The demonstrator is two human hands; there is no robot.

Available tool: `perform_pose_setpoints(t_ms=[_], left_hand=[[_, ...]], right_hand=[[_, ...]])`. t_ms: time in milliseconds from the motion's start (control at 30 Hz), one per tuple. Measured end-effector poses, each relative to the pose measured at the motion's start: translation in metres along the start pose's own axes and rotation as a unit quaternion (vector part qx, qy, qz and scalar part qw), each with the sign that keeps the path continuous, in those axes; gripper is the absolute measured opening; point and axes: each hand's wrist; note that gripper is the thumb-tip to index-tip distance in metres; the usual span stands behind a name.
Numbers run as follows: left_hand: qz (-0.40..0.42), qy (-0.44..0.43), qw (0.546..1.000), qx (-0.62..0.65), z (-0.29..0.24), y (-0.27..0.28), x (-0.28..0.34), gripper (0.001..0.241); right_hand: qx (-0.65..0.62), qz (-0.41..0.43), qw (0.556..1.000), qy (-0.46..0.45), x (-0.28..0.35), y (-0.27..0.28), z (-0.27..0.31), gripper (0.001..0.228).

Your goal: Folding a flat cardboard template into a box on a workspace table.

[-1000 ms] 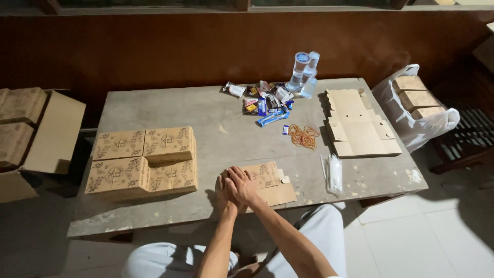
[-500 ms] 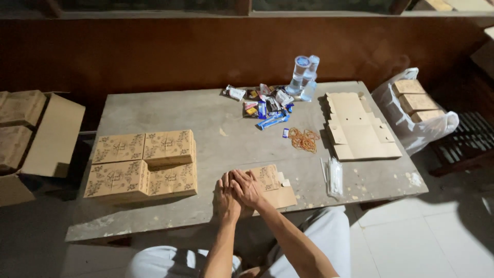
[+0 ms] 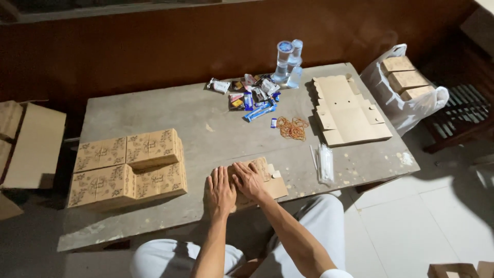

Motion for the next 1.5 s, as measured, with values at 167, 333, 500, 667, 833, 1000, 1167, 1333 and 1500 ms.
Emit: perform_pose_setpoints(t_ms=[167,333,500,667,833,1000,1167,1333,1500], left_hand=[[-0.036,0.012,0.999,0.027,0.001,-0.002,0.005,0.053],[-0.017,0.022,0.999,0.032,0.002,0.000,0.002,0.059],[-0.027,0.031,0.998,0.042,0.002,-0.008,0.003,0.059],[-0.005,0.034,0.999,0.015,0.000,-0.003,0.001,0.059],[0.024,0.070,0.997,-0.013,-0.014,-0.026,-0.001,0.062],[-0.132,0.049,0.989,0.037,-0.054,-0.048,-0.024,0.051],[-0.111,0.038,0.992,0.041,-0.077,-0.037,-0.047,0.051],[-0.073,0.020,0.996,0.054,-0.076,-0.030,-0.048,0.052],[-0.009,-0.011,0.997,0.075,-0.070,-0.023,-0.048,0.053]], right_hand=[[0.002,0.011,1.000,-0.023,0.001,0.017,-0.003,0.055],[0.062,0.027,0.998,-0.012,0.015,0.003,-0.035,0.068],[0.028,0.009,0.996,-0.089,0.005,0.035,-0.011,0.066],[0.073,0.026,0.986,-0.148,0.005,0.035,-0.008,0.075],[0.095,0.047,0.981,-0.162,0.002,0.035,-0.006,0.074],[0.154,0.068,0.978,-0.123,0.026,-0.004,-0.038,0.068],[0.145,0.071,0.982,-0.097,0.035,-0.012,-0.048,0.063],[0.130,0.081,0.981,-0.119,0.038,-0.025,-0.061,0.062],[0.162,0.052,0.981,-0.089,0.050,-0.046,-0.079,0.067]])
Point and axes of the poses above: each hand's wrist, its own x-axis away from the middle knuckle, its own y-axis out of the back of the hand, z = x × y, and after that the axes turned 12 degrees about -z, right-handed
